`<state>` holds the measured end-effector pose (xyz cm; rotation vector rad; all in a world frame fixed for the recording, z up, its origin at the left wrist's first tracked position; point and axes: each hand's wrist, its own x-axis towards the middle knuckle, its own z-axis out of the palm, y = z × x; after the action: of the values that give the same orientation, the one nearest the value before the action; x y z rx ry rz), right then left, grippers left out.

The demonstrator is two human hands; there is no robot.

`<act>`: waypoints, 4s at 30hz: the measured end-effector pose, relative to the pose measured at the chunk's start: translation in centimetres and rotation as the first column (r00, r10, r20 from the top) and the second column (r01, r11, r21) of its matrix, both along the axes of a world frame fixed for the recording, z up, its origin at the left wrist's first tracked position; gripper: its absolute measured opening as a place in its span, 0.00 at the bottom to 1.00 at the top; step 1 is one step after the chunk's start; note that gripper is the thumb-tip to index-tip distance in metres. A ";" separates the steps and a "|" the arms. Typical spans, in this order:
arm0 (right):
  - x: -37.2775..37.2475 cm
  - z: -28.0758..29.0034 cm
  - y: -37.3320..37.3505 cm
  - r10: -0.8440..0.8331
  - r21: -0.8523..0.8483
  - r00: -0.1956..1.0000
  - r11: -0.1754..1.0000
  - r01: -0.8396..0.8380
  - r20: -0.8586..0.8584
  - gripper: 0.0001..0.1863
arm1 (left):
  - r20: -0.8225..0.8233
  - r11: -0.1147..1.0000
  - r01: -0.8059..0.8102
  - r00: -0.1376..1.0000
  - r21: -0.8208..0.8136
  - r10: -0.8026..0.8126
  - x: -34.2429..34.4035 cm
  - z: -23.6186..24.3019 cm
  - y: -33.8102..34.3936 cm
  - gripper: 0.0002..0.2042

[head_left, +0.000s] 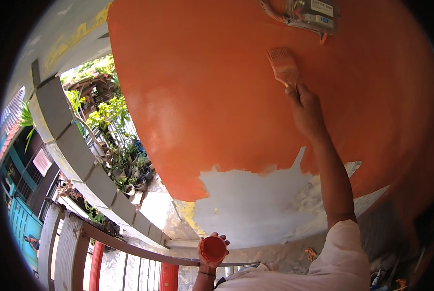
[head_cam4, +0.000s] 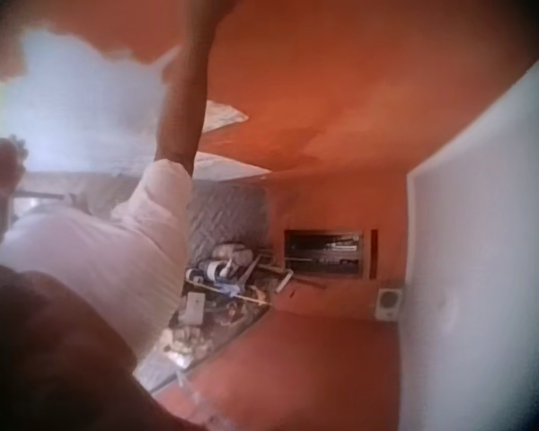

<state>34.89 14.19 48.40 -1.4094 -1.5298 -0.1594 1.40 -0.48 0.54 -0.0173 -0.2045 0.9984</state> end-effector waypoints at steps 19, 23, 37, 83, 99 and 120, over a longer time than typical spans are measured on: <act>-2.6 3.0 2.6 0.043 0.166 0.998 0.985 -0.049 0.037 0.20 | 0.003 1.000 -0.003 1.000 0.004 0.003 -0.9 0.3 0.2 0.31; -3.3 -1.0 -0.2 0.037 0.005 0.999 0.999 -0.037 -0.030 0.20 | 0.007 1.000 -0.015 1.000 0.009 0.015 -0.8 -0.2 0.3 0.31; 3.1 -13.0 0.6 -0.248 -0.136 0.961 0.955 0.263 0.119 0.19 | -0.011 1.000 -0.016 1.000 -0.004 0.016 -1.0 0.3 -0.3 0.31; 6.4 -35.7 1.6 -0.188 -0.288 0.921 0.954 0.089 -0.341 0.18 | -0.020 0.996 0.082 0.996 0.035 -0.082 0.1 0.7 0.0 0.34; -0.5 -36.9 1.3 -0.054 -0.294 0.933 0.954 -0.057 -0.356 0.22 | 0.010 1.000 0.027 1.000 -0.002 -0.027 -0.7 0.0 -0.4 0.32; -2.9 -30.8 -2.2 0.059 0.064 0.787 0.998 -0.025 -0.614 0.20 | 0.004 1.000 -0.009 1.000 0.002 0.009 -1.0 -0.2 -0.5 0.32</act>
<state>31.98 12.01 17.58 -1.2161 -0.9938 0.2721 0.43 -1.02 0.35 -0.0163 -0.2090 1.0066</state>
